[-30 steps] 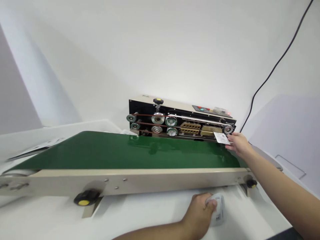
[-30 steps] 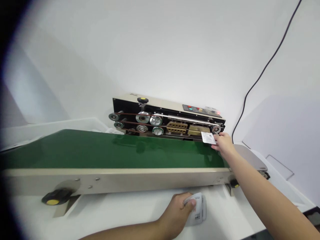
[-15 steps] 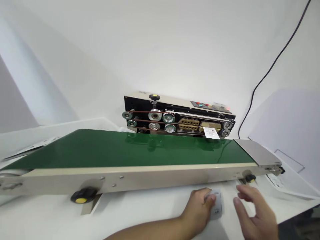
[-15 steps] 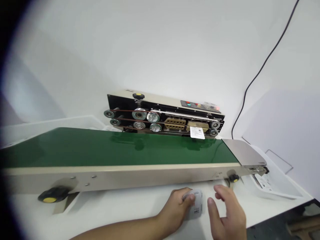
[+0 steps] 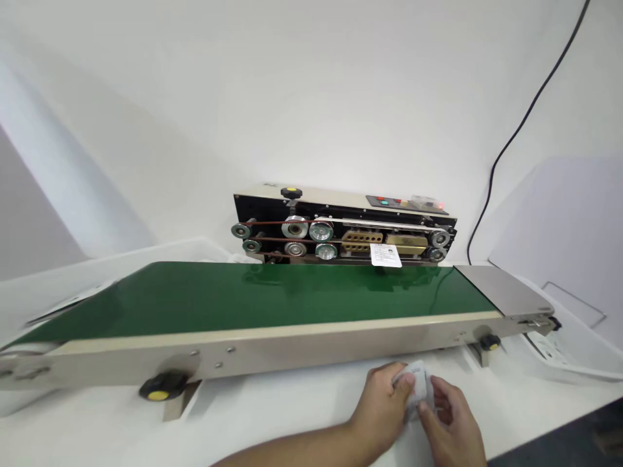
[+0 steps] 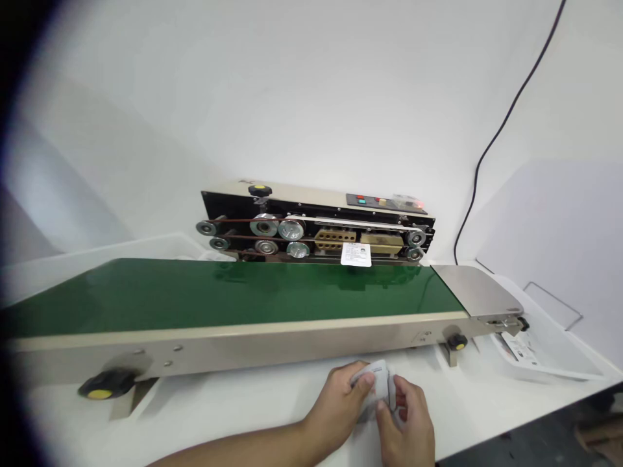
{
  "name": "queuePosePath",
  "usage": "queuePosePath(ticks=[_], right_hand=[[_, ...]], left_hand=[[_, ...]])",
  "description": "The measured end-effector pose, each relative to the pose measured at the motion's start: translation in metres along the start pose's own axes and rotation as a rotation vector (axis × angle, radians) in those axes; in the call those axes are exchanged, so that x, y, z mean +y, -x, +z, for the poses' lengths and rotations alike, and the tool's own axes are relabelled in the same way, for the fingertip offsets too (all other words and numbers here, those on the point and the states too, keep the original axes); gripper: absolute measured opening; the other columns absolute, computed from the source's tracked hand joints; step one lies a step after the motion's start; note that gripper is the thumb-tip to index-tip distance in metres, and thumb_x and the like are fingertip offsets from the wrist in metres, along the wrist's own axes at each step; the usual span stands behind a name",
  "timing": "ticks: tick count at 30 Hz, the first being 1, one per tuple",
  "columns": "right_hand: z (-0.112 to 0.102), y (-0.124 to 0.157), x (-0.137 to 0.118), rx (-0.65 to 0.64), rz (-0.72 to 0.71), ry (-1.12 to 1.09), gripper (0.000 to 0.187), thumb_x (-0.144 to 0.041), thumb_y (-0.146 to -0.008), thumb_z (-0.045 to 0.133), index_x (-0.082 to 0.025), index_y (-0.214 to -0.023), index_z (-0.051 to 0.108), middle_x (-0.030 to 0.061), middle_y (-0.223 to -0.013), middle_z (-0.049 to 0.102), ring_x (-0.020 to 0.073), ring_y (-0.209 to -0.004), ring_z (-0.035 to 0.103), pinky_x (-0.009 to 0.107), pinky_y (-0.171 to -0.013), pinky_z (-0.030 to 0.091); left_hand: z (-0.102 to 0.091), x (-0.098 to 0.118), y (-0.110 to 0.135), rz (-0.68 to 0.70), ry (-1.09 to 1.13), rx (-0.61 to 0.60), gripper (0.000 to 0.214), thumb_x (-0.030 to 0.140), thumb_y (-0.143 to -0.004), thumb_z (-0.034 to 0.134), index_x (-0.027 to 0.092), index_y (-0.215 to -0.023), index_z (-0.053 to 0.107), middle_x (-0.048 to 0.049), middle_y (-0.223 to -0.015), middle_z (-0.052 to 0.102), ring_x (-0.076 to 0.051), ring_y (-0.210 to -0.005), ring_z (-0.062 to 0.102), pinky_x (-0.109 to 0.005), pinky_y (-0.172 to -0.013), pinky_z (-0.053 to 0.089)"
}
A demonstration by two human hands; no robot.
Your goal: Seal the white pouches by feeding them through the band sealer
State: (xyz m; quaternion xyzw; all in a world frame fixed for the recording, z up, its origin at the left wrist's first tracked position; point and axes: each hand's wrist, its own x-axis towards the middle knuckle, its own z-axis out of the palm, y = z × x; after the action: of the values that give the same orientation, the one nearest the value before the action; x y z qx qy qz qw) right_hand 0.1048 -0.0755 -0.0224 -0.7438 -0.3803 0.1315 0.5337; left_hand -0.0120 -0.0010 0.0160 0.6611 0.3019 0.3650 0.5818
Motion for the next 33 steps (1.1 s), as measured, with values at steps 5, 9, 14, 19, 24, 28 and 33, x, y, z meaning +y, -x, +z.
queuePosePath(ticks=[5,9,14,19,24,28,33], right_hand=[[-0.005,-0.003,-0.018,-0.09,-0.013,-0.034,0.042,-0.048,-0.065,0.059,-0.016,-0.093,0.066,0.0124,-0.099,0.061,0.0257,-0.092,0.059,0.035,-0.075,0.051],[-0.005,-0.007,-0.03,-0.12,0.046,-0.041,0.035,-0.046,-0.064,0.058,-0.017,-0.081,0.067,0.013,-0.103,0.058,0.0262,-0.095,0.057,0.037,-0.079,0.048],[-0.008,-0.013,-0.044,-0.286,0.068,-0.014,0.025,-0.042,-0.064,0.057,-0.017,-0.062,0.059,0.0089,-0.09,0.059,0.0223,-0.081,0.056,0.035,-0.074,0.044],[-0.012,-0.018,-0.05,-0.408,0.025,0.01,0.024,-0.041,-0.067,0.056,-0.017,-0.063,0.058,0.0042,-0.073,0.055,0.0187,-0.068,0.051,0.03,-0.063,0.04],[-0.013,-0.018,-0.042,-0.39,0.283,-0.331,0.034,-0.044,-0.065,0.064,-0.016,-0.084,0.06,0.0037,-0.074,0.063,0.0206,-0.073,0.055,0.032,-0.068,0.042],[-0.014,-0.018,-0.038,-0.36,0.404,-0.535,0.039,-0.044,-0.059,0.073,-0.015,-0.082,0.061,0.0028,-0.071,0.065,0.0172,-0.065,0.055,0.029,-0.063,0.041],[-0.014,-0.02,-0.036,-0.324,0.4,-0.558,0.037,-0.045,-0.06,0.074,-0.015,-0.077,0.063,0.0007,-0.062,0.063,0.0146,-0.057,0.052,0.026,-0.056,0.038]], left_hand=[[0.0,-0.004,-0.001,0.02,-0.044,0.034,0.037,0.047,-0.082,0.041,0.016,-0.066,0.055,-0.0007,-0.061,0.053,-0.015,-0.059,0.046,-0.024,-0.056,0.035],[-0.001,-0.005,0.0,0.001,-0.032,0.014,0.037,0.047,-0.083,0.042,0.016,-0.071,0.059,-0.0018,-0.065,0.057,-0.016,-0.063,0.05,-0.025,-0.06,0.038],[-0.001,-0.004,0.0,0.008,-0.029,-0.018,0.034,0.045,-0.083,0.044,0.016,-0.076,0.061,-0.0024,-0.071,0.061,-0.018,-0.068,0.054,-0.026,-0.063,0.04],[-0.002,-0.003,-0.001,0.001,-0.041,-0.031,0.033,0.043,-0.084,0.044,0.016,-0.075,0.061,-0.0015,-0.068,0.061,-0.017,-0.066,0.054,-0.025,-0.061,0.04],[-0.001,0.0,-0.002,-0.021,-0.047,-0.036,0.029,0.041,-0.08,0.049,0.015,-0.082,0.062,-0.0031,-0.074,0.063,-0.018,-0.069,0.056,-0.026,-0.063,0.042],[0.0,-0.001,-0.002,-0.045,-0.045,-0.055,0.026,0.037,-0.079,0.049,0.015,-0.081,0.062,-0.0016,-0.069,0.061,-0.017,-0.064,0.054,-0.026,-0.059,0.042],[0.001,-0.003,-0.002,-0.056,-0.032,-0.06,0.026,0.036,-0.08,0.048,0.015,-0.077,0.062,-0.0001,-0.066,0.059,-0.016,-0.063,0.053,-0.024,-0.058,0.041]])
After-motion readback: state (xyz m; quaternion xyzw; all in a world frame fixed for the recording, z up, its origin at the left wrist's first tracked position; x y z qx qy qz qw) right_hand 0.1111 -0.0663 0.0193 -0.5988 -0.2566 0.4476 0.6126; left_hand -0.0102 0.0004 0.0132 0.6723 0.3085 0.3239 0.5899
